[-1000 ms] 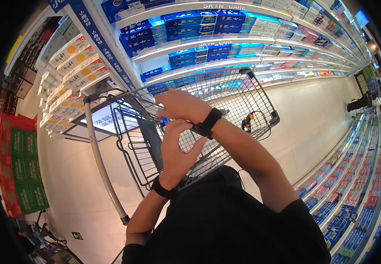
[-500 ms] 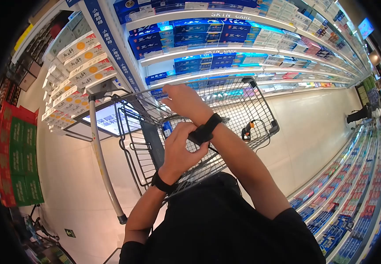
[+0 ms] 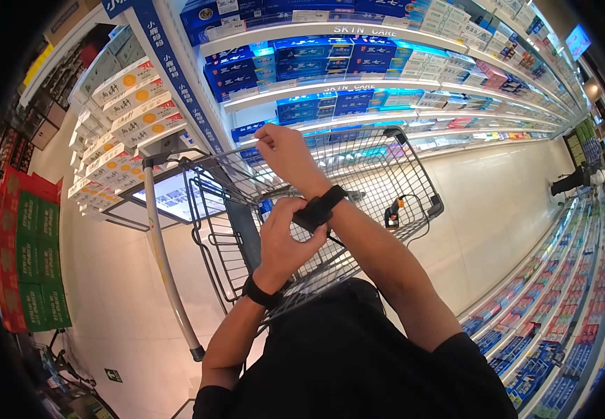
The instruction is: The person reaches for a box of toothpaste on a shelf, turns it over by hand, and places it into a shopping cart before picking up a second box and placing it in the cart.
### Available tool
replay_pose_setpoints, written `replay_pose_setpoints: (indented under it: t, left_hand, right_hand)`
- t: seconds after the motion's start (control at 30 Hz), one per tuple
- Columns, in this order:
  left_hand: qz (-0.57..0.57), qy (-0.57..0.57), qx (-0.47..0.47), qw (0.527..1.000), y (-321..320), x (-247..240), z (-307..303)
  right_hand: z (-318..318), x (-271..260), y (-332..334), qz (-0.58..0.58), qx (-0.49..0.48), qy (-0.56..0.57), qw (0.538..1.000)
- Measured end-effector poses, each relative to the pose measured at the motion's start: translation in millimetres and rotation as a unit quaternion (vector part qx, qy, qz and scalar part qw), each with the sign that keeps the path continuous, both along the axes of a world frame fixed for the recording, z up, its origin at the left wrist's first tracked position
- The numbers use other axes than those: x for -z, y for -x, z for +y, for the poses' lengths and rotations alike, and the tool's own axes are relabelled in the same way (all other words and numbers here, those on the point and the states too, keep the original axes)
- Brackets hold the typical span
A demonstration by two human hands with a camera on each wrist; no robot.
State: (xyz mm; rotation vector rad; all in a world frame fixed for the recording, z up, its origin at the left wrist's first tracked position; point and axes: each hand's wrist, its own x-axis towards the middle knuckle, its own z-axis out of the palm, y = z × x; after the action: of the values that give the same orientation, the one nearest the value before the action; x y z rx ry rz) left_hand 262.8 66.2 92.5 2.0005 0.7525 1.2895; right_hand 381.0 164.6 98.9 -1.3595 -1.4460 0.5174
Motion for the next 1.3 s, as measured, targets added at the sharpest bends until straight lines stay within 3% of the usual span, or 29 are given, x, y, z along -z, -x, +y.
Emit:
replay_pose_setpoints:
  t: [0.1, 0.2, 0.3, 0.5, 0.7, 1.0, 1.3]
  left_hand:
    - [0.005, -0.032, 0.0, 0.999, 5, -9, 5]
    - [0.006, -0.029, -0.008, 1.0, 5, -8, 5]
    - [0.014, -0.011, -0.011, 1.0, 4, -2, 5]
    - [-0.006, 0.02, -0.009, 1.0, 0, 4, 7]
    - [0.022, 0.013, -0.005, 1.0, 2, -6, 5]
    - [0.011, 0.06, -0.005, 0.998, 0, -2, 6]
    - [-0.017, 0.007, 0.002, 1.0, 3, -6, 4]
  right_hand:
    - [5, 1, 2, -0.217, 0.018, -0.023, 0.976]
    - [5, 0, 2, -0.304, 0.014, 0.02, 0.952]
    - [11, 7, 3, -0.255, 0.021, -0.005, 0.967]
    - [14, 0, 4, -0.037, 0.013, -0.044, 0.998]
    - [15, -3, 1, -0.225, 0.054, -0.091, 0.969]
    - [11, -13, 2, -0.074, 0.043, -0.088, 0.992]
    - [0, -48, -1, 0.104, -0.027, -0.038, 0.993]
